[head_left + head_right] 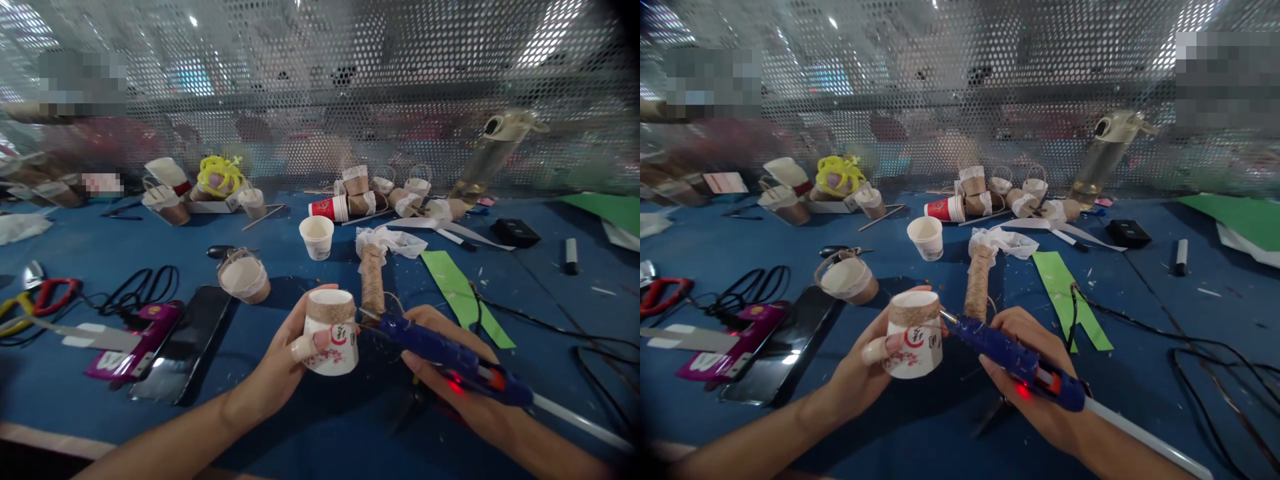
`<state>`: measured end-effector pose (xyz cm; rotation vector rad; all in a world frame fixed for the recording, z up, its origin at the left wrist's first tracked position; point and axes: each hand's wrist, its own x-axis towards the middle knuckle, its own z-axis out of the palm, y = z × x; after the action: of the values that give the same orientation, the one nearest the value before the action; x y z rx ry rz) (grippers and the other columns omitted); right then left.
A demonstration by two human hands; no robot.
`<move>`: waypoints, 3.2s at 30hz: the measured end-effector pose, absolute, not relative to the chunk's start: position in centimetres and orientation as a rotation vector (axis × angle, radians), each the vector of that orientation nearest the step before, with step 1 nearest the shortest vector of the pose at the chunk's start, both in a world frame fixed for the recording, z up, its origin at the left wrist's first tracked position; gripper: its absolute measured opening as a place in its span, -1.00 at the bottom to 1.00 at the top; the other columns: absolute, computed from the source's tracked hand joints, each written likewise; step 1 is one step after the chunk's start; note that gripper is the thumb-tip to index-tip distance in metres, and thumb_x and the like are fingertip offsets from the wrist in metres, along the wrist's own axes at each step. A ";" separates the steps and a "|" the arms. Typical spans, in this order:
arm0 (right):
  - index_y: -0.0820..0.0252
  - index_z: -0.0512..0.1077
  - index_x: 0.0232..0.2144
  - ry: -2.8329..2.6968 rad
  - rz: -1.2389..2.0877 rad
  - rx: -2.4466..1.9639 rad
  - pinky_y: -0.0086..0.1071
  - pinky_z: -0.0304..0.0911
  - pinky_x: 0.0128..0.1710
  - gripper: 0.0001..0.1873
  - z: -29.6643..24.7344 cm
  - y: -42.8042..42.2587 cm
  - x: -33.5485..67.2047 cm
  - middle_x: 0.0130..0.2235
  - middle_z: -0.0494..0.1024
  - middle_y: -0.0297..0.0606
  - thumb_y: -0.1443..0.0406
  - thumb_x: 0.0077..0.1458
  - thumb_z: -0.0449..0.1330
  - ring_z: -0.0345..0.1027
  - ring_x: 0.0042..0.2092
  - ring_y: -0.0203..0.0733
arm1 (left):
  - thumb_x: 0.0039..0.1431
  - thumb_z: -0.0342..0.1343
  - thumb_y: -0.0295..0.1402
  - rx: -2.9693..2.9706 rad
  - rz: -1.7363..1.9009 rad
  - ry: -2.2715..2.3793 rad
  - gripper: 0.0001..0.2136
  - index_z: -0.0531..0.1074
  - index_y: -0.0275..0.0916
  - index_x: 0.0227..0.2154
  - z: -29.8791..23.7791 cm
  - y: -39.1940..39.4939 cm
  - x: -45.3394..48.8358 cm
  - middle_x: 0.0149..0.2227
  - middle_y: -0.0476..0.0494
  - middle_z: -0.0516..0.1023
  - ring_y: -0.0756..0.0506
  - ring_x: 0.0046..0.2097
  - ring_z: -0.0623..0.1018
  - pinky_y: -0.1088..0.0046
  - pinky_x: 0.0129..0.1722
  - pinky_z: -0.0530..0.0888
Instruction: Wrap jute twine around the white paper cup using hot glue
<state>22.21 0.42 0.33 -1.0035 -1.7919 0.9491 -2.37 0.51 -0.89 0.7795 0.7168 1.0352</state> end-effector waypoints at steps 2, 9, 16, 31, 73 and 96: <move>0.12 0.31 -0.53 -1.776 0.911 -0.973 -0.26 0.27 -0.21 -0.78 0.2 0.3 22.2 -0.44 0.36 -0.32 0.38 0.12 0.22 0.36 -0.19 -0.09 | 0.12 0.20 -0.31 0.789 1.026 0.696 -0.43 0.24 0.03 0.21 -0.9 0.5 -2.4 0.05 -0.12 0.55 -0.25 0.04 0.53 0.30 -0.05 0.45; 0.10 0.29 -0.50 -1.744 0.806 -1.004 -0.19 0.23 -0.13 -0.79 0.1 0.2 22.4 -0.45 0.36 -0.29 0.40 0.09 0.23 0.33 -0.08 0.01 | 0.12 0.20 -0.32 0.791 1.062 0.657 -0.44 0.27 0.01 0.21 -0.6 0.5 -2.4 0.04 -0.13 0.56 -0.27 0.03 0.55 0.28 -0.03 0.45; 0.11 0.27 -0.57 -1.775 0.948 -1.056 -0.34 0.10 -0.54 -0.73 0.1 -0.1 22.5 -0.53 0.32 -0.39 0.30 0.14 0.21 0.19 -0.54 -0.27 | 0.10 0.22 -0.32 0.811 1.054 0.659 -0.42 0.26 0.01 0.20 -0.5 0.5 -2.3 0.02 -0.13 0.56 -0.26 0.01 0.55 0.26 -0.01 0.44; 0.10 0.21 -0.54 -1.895 1.010 -1.030 -0.35 -0.03 -0.52 -0.80 0.3 -0.4 22.6 -0.52 0.27 -0.40 0.38 0.06 0.14 0.11 -0.53 -0.28 | 0.08 0.27 -0.25 0.910 1.030 0.799 -0.43 0.28 0.02 0.18 -0.4 0.6 -2.2 -0.02 -0.09 0.54 -0.21 0.01 0.49 0.36 -0.04 0.38; 0.11 0.10 -0.56 -1.908 0.914 -1.092 -0.36 -0.08 -0.54 -0.72 0.5 -0.8 22.2 -0.54 0.17 -0.46 0.43 0.03 0.13 0.07 -0.55 -0.33 | 0.11 0.25 -0.23 0.848 1.001 0.830 -0.38 0.24 0.00 0.24 -0.6 0.7 -2.1 0.10 -0.12 0.52 -0.25 0.12 0.43 0.37 -0.02 0.36; 0.12 0.26 -0.55 -1.815 1.096 -1.207 -0.37 -0.04 -0.53 -0.82 0.4 -0.6 22.6 -0.55 0.20 -0.44 0.33 0.09 0.13 0.08 -0.55 -0.32 | 0.20 0.13 -0.27 0.795 1.005 0.710 -0.61 0.40 -0.15 0.10 -0.3 0.9 -2.1 -0.04 -0.20 0.60 -0.25 -0.02 0.55 0.33 -0.09 0.45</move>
<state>22.58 -0.61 0.37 -1.2072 -1.8150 1.0963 -2.09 0.95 -0.30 0.7954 0.7099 1.0052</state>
